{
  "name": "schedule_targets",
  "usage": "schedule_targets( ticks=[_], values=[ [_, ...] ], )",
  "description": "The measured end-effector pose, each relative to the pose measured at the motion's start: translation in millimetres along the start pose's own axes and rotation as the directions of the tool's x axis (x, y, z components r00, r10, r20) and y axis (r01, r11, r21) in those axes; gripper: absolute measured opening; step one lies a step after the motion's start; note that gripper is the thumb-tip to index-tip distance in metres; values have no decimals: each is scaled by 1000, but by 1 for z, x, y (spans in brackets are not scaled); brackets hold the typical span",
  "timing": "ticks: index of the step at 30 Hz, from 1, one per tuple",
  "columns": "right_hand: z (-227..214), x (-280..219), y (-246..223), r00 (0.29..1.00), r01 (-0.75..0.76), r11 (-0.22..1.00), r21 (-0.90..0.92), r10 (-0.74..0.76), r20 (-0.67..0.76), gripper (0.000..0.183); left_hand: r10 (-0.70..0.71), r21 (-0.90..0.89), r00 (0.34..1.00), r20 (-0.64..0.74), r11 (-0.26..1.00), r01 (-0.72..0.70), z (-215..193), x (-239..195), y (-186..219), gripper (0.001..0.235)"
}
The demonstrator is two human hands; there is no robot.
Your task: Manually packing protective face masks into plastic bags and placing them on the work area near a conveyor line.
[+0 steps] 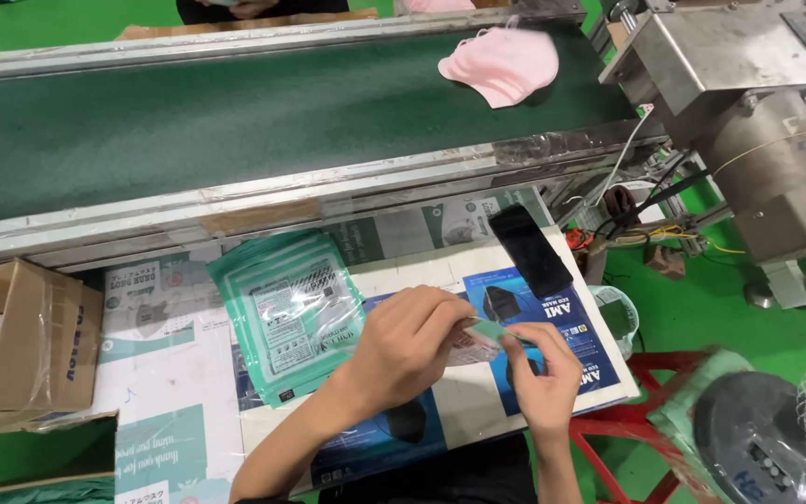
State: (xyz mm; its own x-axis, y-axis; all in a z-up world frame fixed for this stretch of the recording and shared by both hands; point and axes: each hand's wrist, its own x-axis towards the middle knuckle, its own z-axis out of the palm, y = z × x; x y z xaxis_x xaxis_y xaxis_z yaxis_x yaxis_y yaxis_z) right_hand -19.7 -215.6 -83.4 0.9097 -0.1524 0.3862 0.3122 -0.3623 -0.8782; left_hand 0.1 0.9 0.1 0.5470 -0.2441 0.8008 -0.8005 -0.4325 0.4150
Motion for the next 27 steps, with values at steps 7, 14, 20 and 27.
schedule_targets(
  ticks=[7, 14, 20, 27],
  values=[
    [-8, -5, 4, 998, 15, 998, 64, -11, -56, 14, -39, -78, 998, -41, 996, 36, -4, 2, -2, 22],
    [-18, -16, -8, 993, 46, 991, 124, -32, -110, 21, -376, -337, 917, -132, 887, 315, 13, -8, -23, 10],
    [-37, -31, 41, 982, 96, 885, 456, -10, -188, 11, -391, -469, 920, -41, 820, 327, 32, -10, -27, 4],
    [-39, -16, 24, 982, 9, 804, 595, 105, -157, 18, -618, -748, 783, 70, 487, 451, 80, -36, -40, 8]
  ],
)
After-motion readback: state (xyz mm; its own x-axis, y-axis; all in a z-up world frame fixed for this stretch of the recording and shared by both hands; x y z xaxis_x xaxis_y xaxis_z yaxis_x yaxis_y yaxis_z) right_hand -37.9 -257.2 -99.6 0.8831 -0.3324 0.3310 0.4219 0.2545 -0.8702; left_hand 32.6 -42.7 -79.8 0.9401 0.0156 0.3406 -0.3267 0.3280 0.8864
